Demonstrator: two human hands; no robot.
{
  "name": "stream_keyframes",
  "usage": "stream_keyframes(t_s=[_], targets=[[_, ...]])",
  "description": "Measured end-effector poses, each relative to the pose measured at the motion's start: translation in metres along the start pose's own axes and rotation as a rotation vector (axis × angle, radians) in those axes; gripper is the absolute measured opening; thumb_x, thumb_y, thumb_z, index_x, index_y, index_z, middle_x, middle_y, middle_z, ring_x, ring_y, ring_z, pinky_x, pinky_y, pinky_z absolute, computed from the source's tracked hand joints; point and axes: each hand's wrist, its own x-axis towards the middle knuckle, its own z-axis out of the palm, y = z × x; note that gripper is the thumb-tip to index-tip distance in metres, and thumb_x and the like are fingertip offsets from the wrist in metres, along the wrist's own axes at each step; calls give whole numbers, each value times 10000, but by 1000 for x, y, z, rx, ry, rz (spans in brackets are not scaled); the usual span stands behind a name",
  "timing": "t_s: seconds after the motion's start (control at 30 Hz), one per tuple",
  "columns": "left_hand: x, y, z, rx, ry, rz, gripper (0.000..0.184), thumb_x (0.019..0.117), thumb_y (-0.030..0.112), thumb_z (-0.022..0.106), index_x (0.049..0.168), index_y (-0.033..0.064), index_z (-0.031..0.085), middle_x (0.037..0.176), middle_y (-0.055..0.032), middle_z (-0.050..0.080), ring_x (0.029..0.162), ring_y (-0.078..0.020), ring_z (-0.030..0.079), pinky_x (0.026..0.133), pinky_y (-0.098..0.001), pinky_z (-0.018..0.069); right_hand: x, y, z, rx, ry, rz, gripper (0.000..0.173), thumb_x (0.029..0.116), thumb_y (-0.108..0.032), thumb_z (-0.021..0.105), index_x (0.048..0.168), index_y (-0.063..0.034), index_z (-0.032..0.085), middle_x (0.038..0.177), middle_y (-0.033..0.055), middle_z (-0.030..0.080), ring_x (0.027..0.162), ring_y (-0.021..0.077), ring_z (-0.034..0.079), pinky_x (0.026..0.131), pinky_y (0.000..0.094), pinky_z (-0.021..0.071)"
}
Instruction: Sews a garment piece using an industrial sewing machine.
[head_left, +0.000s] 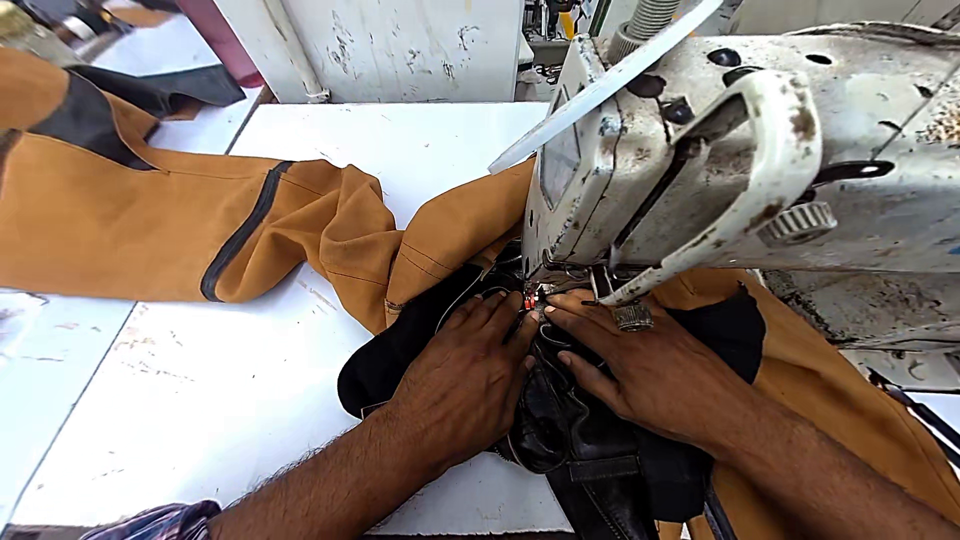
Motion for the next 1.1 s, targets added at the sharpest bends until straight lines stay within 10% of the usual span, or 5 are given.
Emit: stream_keyframes(t_s=[0.5,0.73,0.93,1.1], targets=[[9,-1,-5,75,-89,34,551,1100,376,246,1527,144,506,1568,-172,464,1481,-312,408,1220,-516,306,6,13,3,8,46,11,507,1032,-492,396,1320,-202,695,1273,1,709,1315,197,585,1216,426,334],[2,5,-19,-13,40,-58,474,980,446,590,1216,56,720,1255,-98,710,1221,-240,657,1055,-444,513,-22,-28,-17,7,20,-142,358,1071,-373,477,1228,-158,716,1325,8,676,1312,180,588,1207,498,358],[12,-6,-26,125,-226,-106,803,994,685,387,1445,50,582,1516,-108,552,1422,-253,502,1179,-491,368,-37,-52,1,38,33,32,416,1102,-371,410,1315,-136,679,1359,6,657,1230,176,633,1201,484,365],[5,-19,-8,42,58,62,544,1061,477,406,1285,85,709,1377,-70,663,1346,-212,577,1200,-480,370,-36,-67,5,21,49,90,417,1104,-347,401,1333,-134,677,1365,24,659,1215,205,642,1183,481,385]])
